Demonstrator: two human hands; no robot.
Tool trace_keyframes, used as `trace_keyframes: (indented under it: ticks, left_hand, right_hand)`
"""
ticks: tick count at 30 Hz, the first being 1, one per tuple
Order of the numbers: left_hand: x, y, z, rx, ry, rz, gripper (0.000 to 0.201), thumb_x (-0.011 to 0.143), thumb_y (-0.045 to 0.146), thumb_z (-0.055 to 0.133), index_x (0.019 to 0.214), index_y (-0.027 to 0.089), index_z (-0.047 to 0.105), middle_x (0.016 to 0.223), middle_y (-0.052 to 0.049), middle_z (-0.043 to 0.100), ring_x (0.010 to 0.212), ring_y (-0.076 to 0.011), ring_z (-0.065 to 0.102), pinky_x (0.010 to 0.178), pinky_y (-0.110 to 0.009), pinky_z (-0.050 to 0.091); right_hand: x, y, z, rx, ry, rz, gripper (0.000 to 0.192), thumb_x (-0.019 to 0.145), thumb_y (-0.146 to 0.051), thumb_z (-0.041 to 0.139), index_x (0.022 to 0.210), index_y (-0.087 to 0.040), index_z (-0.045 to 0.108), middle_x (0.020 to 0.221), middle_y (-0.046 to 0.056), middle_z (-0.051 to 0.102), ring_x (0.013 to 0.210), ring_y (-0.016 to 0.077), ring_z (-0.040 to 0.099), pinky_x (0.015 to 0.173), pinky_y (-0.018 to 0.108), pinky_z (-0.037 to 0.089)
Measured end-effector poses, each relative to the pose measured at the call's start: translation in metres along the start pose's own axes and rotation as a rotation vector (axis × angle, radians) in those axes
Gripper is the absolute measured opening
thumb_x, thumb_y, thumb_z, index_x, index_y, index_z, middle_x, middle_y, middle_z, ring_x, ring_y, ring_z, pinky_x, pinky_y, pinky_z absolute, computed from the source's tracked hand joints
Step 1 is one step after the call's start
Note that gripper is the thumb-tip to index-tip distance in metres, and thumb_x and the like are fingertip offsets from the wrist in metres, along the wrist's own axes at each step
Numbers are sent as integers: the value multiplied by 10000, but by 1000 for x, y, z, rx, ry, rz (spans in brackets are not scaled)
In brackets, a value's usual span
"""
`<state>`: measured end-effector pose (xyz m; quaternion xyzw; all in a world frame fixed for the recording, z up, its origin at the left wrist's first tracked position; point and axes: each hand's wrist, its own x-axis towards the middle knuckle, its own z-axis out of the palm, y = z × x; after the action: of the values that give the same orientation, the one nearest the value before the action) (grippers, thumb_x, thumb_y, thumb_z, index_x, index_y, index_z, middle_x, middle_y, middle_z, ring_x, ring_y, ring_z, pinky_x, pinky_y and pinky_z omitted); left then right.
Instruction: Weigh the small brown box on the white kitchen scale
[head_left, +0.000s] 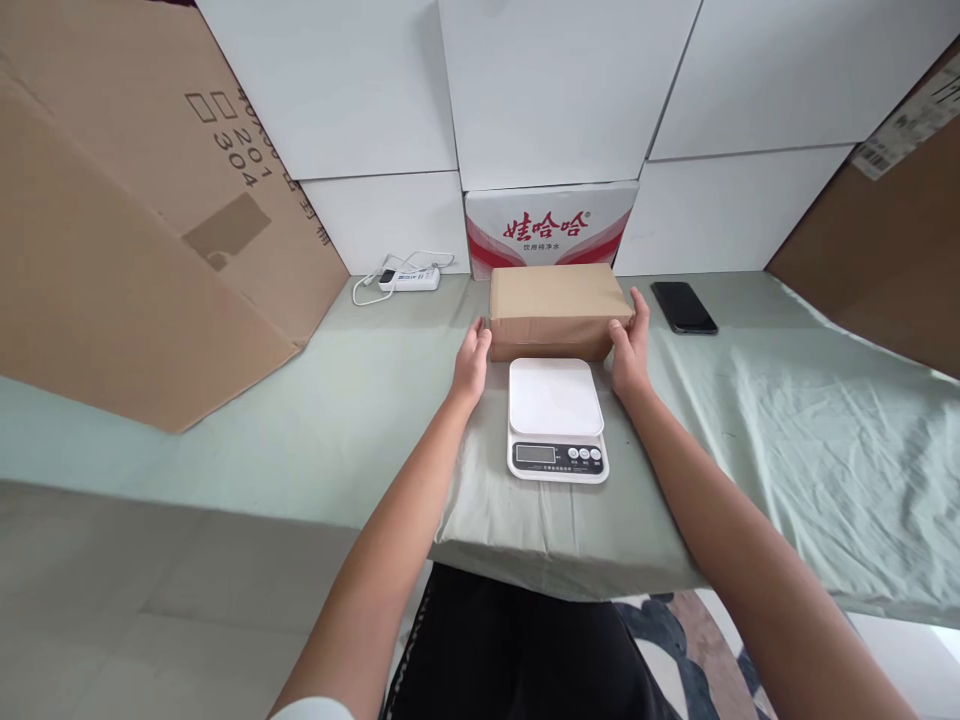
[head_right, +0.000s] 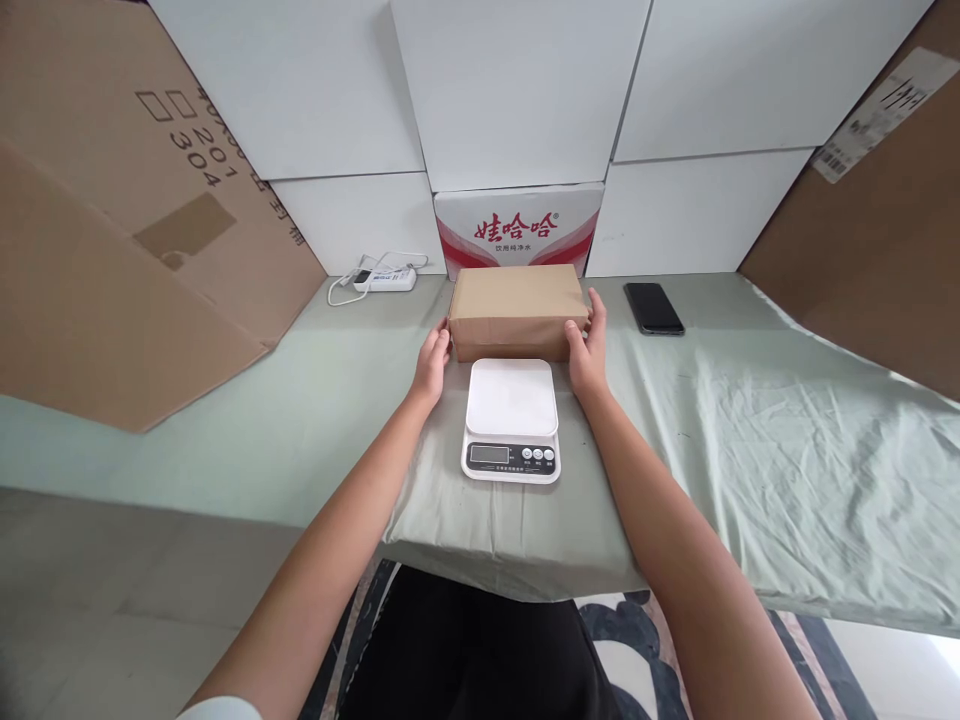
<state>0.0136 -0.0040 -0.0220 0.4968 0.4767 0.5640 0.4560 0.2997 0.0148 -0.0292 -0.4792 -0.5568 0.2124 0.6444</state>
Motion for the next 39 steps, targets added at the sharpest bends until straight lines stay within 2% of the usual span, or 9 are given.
trace_keyframes:
  ticks: [4,8,13,18,24,27,31,35,39]
  left_hand:
    - [5,2,-14,-38,107,-11,711,1072,652,532,1676,278,539,1868,-81,446,1768,-261,376,1436,-428,333]
    - [8,8,-25,-85,145,-13,759,1076,674,499,1702,244,503,1880,-115,418,1772,-257,366,1416,-393,356]
    - [10,11,-30,-84,147,5,765,1080,701,479,1707,263,500,1884,-114,409,1776,-250,355,1408,-396,368]
    - [8,10,-27,-43,129,2,840,1054,808,451,1707,283,508,1878,-107,422,1775,-269,357,1407,-409,375]
    - [4,8,-17,-50,25,-49,807,1070,746,472,1691,235,540,1841,-124,479,1748,-278,414,1407,-431,394]
    - [1,6,-12,-32,-42,-63,827,1053,745,514,1673,201,565,1834,-137,482,1742,-312,425,1420,-464,381]
    - [-3,5,-9,-9,-134,-13,791,1036,772,538,1604,232,647,1800,-101,544,1723,-333,459,1426,-493,375]
    - [-5,3,-9,8,-152,20,757,1033,783,539,1559,260,691,1721,-90,644,1717,-333,470,1422,-506,379]
    - [-6,5,-6,7,-171,52,745,1039,747,555,1568,237,680,1724,-111,638,1716,-326,473,1430,-504,356]
  right_hand:
    - [0,7,-5,43,59,37,987,860,-868,629,1682,-365,413,1507,137,620,1333,350,657,1183,631,552]
    - [-1,9,-7,42,99,69,946,874,-797,631,1678,-337,436,1466,137,634,1338,341,661,1157,622,577]
    - [1,12,-7,50,105,89,819,875,-760,644,1562,-324,548,1390,108,649,1351,344,656,1198,619,555]
    - [3,13,-6,85,104,125,778,844,-797,683,1452,-318,607,1287,80,671,1268,334,672,1153,595,590]
    - [2,13,-8,48,37,85,773,899,-768,650,1516,-306,596,1273,77,714,1239,321,687,1163,582,580]
    - [1,11,-8,38,-17,94,825,894,-766,650,1567,-295,571,1443,105,717,1384,357,652,1253,627,527]
    - [0,4,-5,36,-70,75,897,861,-801,671,1581,-275,573,1663,130,640,1606,390,527,1409,641,369]
    - [-1,-2,-4,-3,-99,41,957,841,-837,697,1604,-273,573,1742,132,589,1666,380,486,1477,601,248]
    - [-1,-7,-2,-31,-101,37,974,850,-865,668,1633,-292,577,1773,117,564,1740,377,391,1498,600,155]
